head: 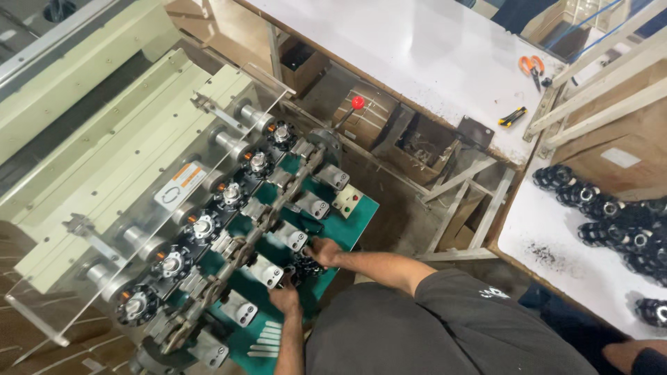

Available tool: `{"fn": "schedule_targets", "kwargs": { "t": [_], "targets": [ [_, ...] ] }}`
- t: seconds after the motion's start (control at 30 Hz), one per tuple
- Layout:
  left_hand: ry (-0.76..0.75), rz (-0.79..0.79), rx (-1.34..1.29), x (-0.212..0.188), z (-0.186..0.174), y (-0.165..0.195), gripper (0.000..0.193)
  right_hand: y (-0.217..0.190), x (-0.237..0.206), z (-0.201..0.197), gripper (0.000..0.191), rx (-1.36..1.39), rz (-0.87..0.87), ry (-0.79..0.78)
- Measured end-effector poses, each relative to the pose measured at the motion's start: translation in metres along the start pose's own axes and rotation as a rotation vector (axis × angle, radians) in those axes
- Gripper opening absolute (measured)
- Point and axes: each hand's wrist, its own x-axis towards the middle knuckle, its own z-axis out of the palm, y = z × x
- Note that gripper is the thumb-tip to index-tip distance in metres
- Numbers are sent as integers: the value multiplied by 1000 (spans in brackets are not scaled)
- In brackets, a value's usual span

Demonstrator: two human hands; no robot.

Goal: The person stands at a multi-spindle winding machine, uses scissors to trim material from black round components mounted on the machine, removes finished components by hand, and places them into a blue bin. They wrap components in plastic film on a tray, carry the bin aside, and return to load and operate the machine again.

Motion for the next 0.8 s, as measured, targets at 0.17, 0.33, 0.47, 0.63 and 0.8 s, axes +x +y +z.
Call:
{"fn": "schedule_targets", "kwargs": {
  "t": [0.17,0.33,0.47,0.63,0.8],
  "targets": [
    [128,333,14,-2,22,-2,53,12,33,-39,40,-220,-812,465],
    [8,167,-524,-30,66,7,42,36,58,-79,39,456,2,-650],
    [-528,-96,-917,-32,115,25,42,70,63,-105,54,807,346,-1511],
    [-671,-551,-1077,-26,171,61,40,112,46,-137,37,1064,431,-727],
    [-788,-436,-1336,-27,212,101,47,130,57,-166,15,1154,155,-473]
  ]
}}
